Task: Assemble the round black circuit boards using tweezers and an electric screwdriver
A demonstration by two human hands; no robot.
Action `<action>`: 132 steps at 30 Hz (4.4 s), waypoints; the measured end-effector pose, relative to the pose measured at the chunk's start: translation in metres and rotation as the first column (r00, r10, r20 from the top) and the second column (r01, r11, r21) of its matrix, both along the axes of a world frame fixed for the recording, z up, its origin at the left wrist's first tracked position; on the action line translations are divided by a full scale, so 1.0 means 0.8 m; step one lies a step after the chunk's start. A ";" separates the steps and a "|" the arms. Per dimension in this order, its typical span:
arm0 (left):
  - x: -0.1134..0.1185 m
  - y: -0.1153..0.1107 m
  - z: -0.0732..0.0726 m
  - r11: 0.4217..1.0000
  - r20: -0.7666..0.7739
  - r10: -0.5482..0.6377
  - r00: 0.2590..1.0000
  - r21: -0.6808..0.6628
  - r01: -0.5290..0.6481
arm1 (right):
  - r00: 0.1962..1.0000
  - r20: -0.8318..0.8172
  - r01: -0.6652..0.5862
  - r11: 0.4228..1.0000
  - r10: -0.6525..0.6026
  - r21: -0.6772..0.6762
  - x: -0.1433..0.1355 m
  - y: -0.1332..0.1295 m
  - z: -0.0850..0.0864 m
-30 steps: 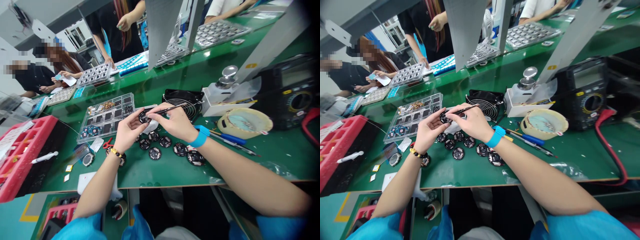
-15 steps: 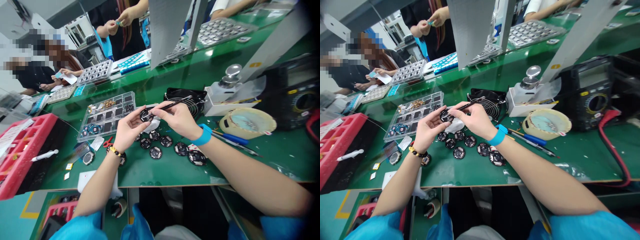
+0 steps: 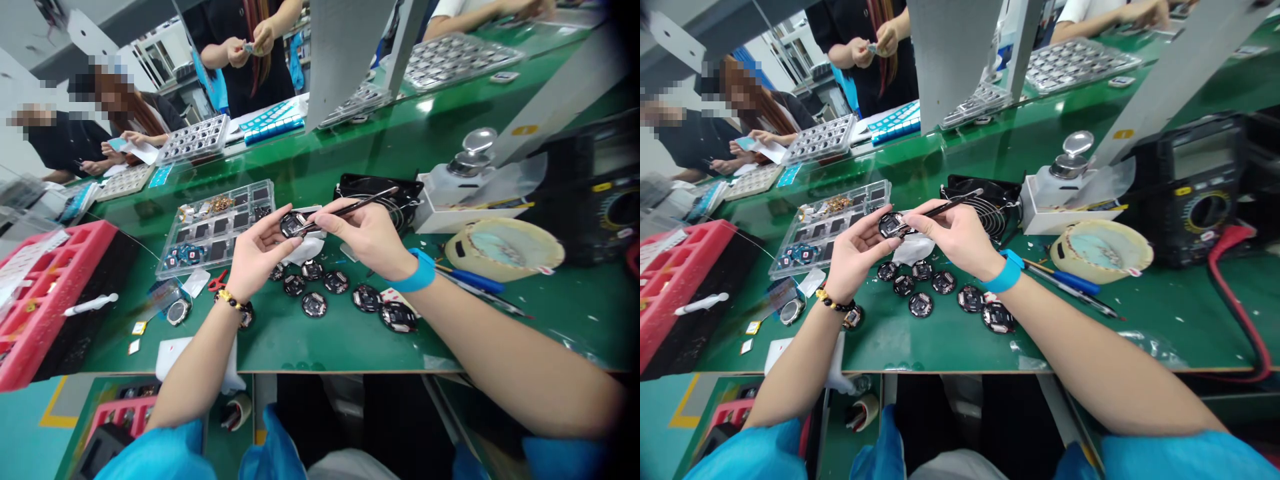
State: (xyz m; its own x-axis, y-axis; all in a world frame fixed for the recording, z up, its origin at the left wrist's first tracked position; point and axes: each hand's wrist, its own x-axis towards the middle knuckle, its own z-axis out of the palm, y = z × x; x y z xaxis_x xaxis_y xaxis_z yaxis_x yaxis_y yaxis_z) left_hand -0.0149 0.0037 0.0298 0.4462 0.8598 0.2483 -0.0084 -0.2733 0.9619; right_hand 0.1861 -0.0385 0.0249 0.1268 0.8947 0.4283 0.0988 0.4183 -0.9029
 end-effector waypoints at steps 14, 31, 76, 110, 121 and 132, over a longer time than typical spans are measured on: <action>-0.001 0.000 -0.003 0.997 -0.021 0.028 0.999 0.075 -0.026 | 0.996 -0.084 -0.032 0.999 0.029 -0.033 0.003 0.003 0.000; 0.005 0.000 -0.012 0.985 -0.023 0.121 0.992 0.126 -0.117 | 0.958 0.209 0.155 0.968 -0.196 0.198 0.006 -0.005 0.009; 0.005 -0.007 -0.023 0.710 -0.257 0.503 0.825 0.667 -0.225 | 0.822 0.425 0.088 0.822 -0.379 0.563 -0.009 -0.005 -0.020; 0.009 -0.007 -0.022 0.848 -0.176 0.375 0.910 0.462 -0.260 | 0.952 0.212 0.202 0.973 -0.222 0.111 -0.005 0.002 -0.010; 0.009 -0.008 -0.022 0.860 -0.177 0.359 0.917 0.445 -0.251 | 0.986 0.093 0.143 0.990 -0.141 -0.018 -0.004 0.009 -0.017; 0.008 -0.001 -0.011 0.990 0.005 0.125 0.992 -0.062 -0.124 | 0.969 -0.245 0.000 0.995 -0.024 -0.098 -0.001 0.010 -0.003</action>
State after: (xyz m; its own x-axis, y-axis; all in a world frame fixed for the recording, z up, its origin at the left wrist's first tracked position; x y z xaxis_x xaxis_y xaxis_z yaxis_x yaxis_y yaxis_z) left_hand -0.0085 0.0029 0.0210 0.3325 0.9223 0.1971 0.0131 -0.2135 0.9769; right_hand 0.1856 -0.0304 0.0225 0.2284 0.9279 0.2947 -0.1264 0.3284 -0.9360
